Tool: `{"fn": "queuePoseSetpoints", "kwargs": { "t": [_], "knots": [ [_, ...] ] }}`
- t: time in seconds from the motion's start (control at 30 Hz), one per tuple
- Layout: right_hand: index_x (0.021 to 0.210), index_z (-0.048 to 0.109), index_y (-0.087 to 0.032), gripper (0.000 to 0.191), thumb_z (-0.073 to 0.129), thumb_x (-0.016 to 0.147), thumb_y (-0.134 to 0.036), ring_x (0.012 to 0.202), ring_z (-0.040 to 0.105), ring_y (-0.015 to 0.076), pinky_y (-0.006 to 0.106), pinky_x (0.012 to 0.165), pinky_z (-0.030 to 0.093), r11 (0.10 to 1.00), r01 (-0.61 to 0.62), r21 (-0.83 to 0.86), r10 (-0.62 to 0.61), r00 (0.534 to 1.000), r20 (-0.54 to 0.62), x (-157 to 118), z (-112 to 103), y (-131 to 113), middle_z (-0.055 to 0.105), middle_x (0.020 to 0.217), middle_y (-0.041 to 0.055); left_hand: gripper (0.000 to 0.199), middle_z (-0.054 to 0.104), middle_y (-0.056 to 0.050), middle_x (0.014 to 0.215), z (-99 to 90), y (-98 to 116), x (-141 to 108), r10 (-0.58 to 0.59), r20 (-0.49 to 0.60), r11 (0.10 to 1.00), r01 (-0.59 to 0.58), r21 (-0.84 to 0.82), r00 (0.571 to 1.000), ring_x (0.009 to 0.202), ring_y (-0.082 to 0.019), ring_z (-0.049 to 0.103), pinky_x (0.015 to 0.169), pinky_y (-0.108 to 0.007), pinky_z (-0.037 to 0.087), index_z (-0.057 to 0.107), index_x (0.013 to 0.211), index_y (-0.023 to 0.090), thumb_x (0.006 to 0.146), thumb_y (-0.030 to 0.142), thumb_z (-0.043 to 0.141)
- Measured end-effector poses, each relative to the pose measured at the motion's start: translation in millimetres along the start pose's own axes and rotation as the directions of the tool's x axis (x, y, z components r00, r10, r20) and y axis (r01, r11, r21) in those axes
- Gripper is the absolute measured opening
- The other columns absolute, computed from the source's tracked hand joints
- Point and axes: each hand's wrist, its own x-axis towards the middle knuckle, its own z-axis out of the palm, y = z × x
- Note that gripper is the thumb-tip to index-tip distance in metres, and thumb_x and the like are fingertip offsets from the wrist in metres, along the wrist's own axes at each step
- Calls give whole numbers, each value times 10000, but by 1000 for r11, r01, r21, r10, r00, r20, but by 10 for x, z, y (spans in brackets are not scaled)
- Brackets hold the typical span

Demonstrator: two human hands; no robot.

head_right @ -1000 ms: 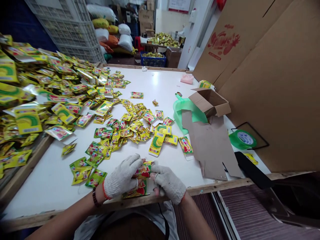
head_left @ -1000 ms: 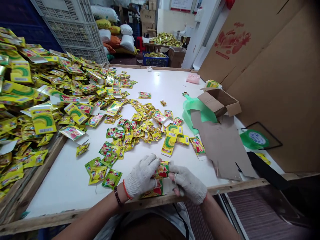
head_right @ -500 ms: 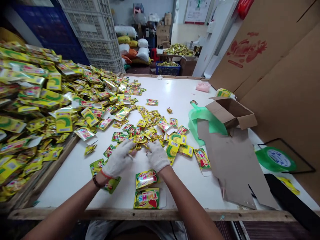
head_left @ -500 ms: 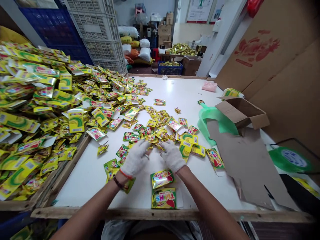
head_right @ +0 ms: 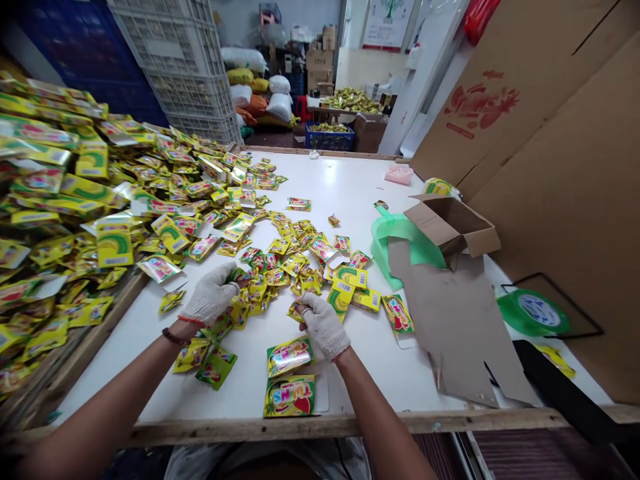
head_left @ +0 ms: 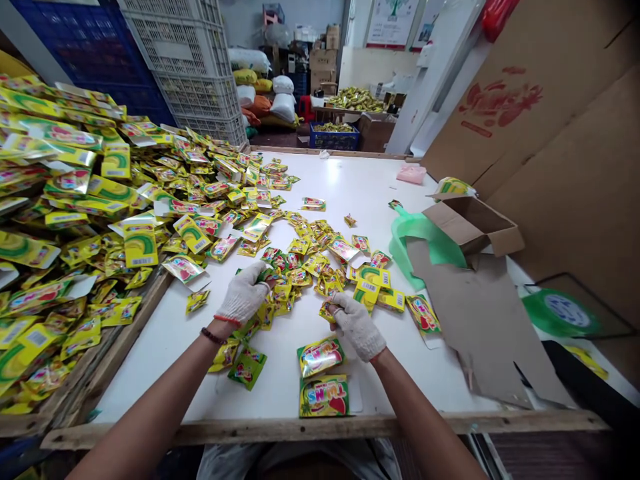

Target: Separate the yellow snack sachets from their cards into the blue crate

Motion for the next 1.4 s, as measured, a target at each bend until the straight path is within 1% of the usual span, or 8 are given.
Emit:
{"fn": "queuePoseSetpoints", "kwargs": {
  "t": [0.1,0.27,0.5,0.77,0.97,1.2,1.33,1.4],
  "knots": [
    [906,569,-151,212,441,802,-285,561,579,105,201,476,466,994,-39,103,33,997,63,-124,-95,-52,597,718,4,247,639,-43,862,115,199,-182,-29,205,937,98,-336,978,781,-169,584,682,-263,489,591,976,152,762,251,521],
    [738,609,-152,165,521,759,-290,469,488,82,180,439,406,996,-43,80,40,998,48,-272,-226,-155,535,548,-33,253,629,-56,903,413,428,-420,7,575,591,460,-662,818,732,-151,602,649,-289,525,585,955,155,715,236,584],
    [844,575,-166,243,495,766,-382,405,528,103,192,351,409,959,-178,221,198,977,-72,-323,-193,-227,555,566,-36,240,632,-38,869,797,598,-555,-39,372,335,363,-869,927,739,-124,598,665,-235,494,583,882,140,665,205,660],
    [704,618,-172,210,500,768,-334,474,493,105,209,444,396,994,-71,-79,50,968,-247,-340,-208,-150,568,585,-19,225,633,-33,864,786,773,-656,-2,456,147,451,-880,890,762,-149,613,667,-265,513,537,899,160,698,192,632],
    [621,540,-179,271,467,812,-357,585,495,134,229,542,398,990,-37,-136,-12,939,-343,-366,-154,-115,554,600,4,232,621,-6,838,923,869,-652,-83,351,97,359,-928,933,746,-126,606,685,-253,502,521,860,173,716,285,663],
    [914,549,-163,259,532,779,-383,654,576,162,264,574,468,988,-48,144,114,857,-503,-447,-102,72,636,810,52,281,613,-19,806,1193,1014,-657,-104,302,208,318,-925,948,668,-114,570,620,-233,468,544,955,163,736,312,638],
    [1007,545,-187,305,557,784,-396,824,637,190,283,660,521,857,85,509,177,878,-444,-485,-276,182,654,995,70,191,577,-32,754,1215,1178,-463,87,106,689,17,-724,991,740,-148,538,695,-277,455,579,751,148,827,302,495],
    [1013,530,-197,337,618,744,-379,738,657,182,278,593,530,800,105,591,240,846,-476,-510,-465,234,671,921,49,198,580,-52,829,1176,1200,-268,316,32,865,-274,-421,948,822,-169,534,761,-306,446,591,772,159,853,239,430]
  ]
}}
